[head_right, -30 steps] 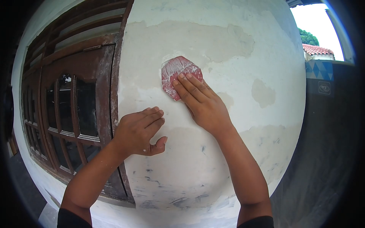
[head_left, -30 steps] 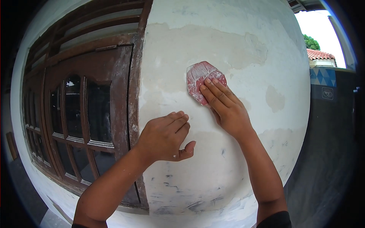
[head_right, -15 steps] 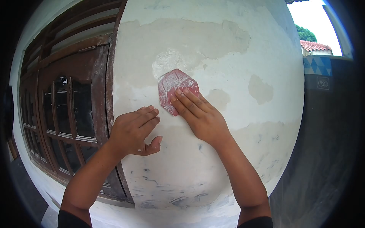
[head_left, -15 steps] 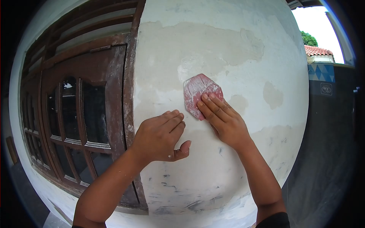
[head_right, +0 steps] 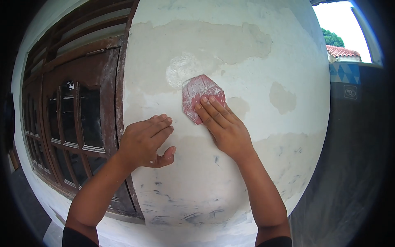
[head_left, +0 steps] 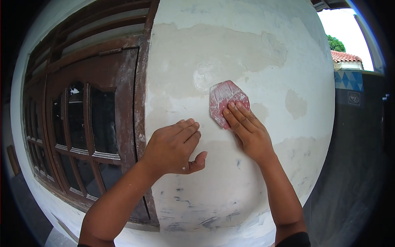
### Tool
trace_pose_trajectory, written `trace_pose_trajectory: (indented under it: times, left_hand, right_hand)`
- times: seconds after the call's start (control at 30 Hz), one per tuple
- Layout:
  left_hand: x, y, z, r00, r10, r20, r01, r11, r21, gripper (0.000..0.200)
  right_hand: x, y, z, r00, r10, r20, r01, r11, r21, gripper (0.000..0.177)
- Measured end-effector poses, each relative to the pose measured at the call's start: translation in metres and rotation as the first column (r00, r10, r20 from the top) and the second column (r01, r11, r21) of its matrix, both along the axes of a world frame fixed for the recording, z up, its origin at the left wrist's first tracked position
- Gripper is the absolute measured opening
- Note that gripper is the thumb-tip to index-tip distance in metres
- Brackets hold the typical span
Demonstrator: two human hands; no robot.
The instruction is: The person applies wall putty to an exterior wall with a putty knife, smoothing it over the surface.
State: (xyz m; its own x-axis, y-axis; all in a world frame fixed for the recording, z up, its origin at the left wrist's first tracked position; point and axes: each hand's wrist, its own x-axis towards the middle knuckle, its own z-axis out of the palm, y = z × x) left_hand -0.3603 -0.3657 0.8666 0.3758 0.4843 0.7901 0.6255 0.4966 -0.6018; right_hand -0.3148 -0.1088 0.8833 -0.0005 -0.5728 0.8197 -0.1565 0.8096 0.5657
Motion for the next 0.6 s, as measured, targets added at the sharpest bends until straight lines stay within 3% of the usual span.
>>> trace_pose_trajectory:
  times: [0.13,0.23,0.43,0.6]
  left_hand:
    - [-0.001,0.0,-0.001,1.0,-0.006,0.004,0.006,1.0,-0.003,0.036]
    - [0.001,0.0,0.0,1.0,0.005,0.0,-0.005,1.0,-0.003,0.036]
    - [0.001,0.0,0.0,1.0,-0.003,-0.011,0.003,1.0,-0.004,0.035]
    - [0.002,0.0,0.0,1.0,0.007,-0.001,-0.007,1.0,-0.013,0.035]
  right_hand:
    - [0.012,0.008,-0.021,0.999,0.0,-0.051,-0.001,1.0,-0.013,0.049]
    - [0.014,0.0,-0.002,0.994,0.01,-0.106,-0.013,0.999,-0.029,0.048]
    - [-0.001,-0.021,0.032,0.996,0.034,-0.088,-0.027,0.997,0.072,0.047]
    - [-0.006,-0.02,0.018,1.0,0.004,-0.021,-0.003,0.996,0.09,0.047]
